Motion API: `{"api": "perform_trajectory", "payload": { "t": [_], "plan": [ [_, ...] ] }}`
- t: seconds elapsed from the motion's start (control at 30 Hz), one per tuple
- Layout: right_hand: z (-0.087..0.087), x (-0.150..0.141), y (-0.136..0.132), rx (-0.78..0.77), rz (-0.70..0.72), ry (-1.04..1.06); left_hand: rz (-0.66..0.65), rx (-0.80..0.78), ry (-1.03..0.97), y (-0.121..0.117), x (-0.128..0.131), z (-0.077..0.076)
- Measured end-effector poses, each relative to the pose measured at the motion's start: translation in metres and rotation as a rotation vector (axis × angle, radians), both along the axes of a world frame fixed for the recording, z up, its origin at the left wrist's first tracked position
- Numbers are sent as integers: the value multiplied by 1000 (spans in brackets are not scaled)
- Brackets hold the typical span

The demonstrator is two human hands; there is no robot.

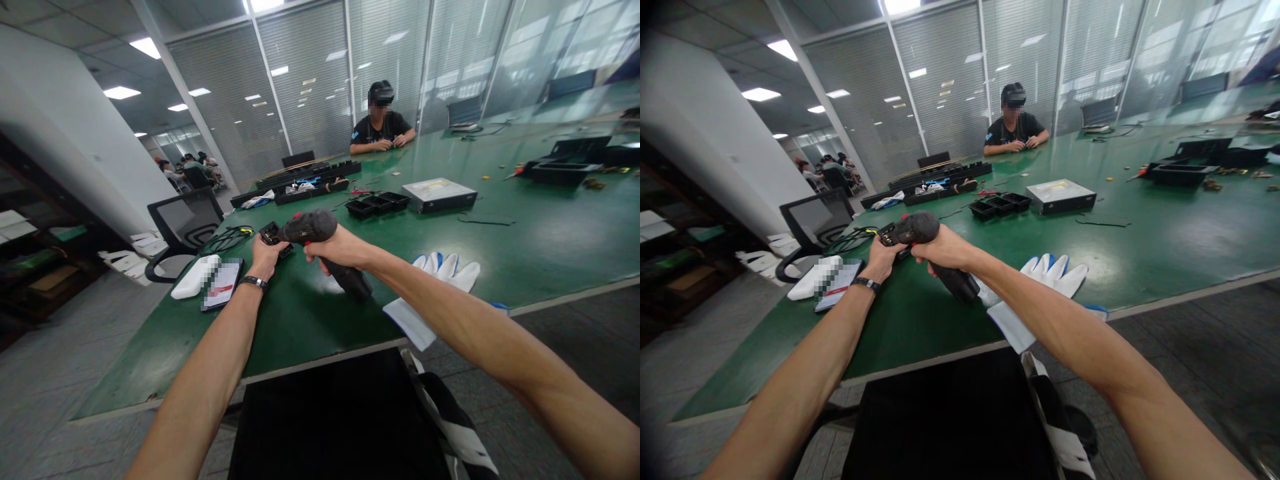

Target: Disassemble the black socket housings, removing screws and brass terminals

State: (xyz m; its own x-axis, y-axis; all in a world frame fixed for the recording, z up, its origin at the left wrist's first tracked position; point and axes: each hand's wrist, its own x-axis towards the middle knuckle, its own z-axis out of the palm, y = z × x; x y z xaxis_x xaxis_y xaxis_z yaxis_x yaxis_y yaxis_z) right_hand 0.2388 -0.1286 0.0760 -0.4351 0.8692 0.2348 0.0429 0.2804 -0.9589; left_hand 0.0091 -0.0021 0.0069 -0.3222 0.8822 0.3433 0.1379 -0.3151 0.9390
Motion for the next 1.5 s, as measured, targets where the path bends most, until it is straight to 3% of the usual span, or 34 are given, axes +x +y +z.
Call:
{"api": "perform_trajectory", "payload": {
  "t": [0.87,1.5],
  "plan": [
    [9,-2,-12,3,-13,-13,-102,33,-62,2,-3,-3],
    [6,-5,-7,18,-17,-38,-41,35,17,-2,3,1]
  ]
}}
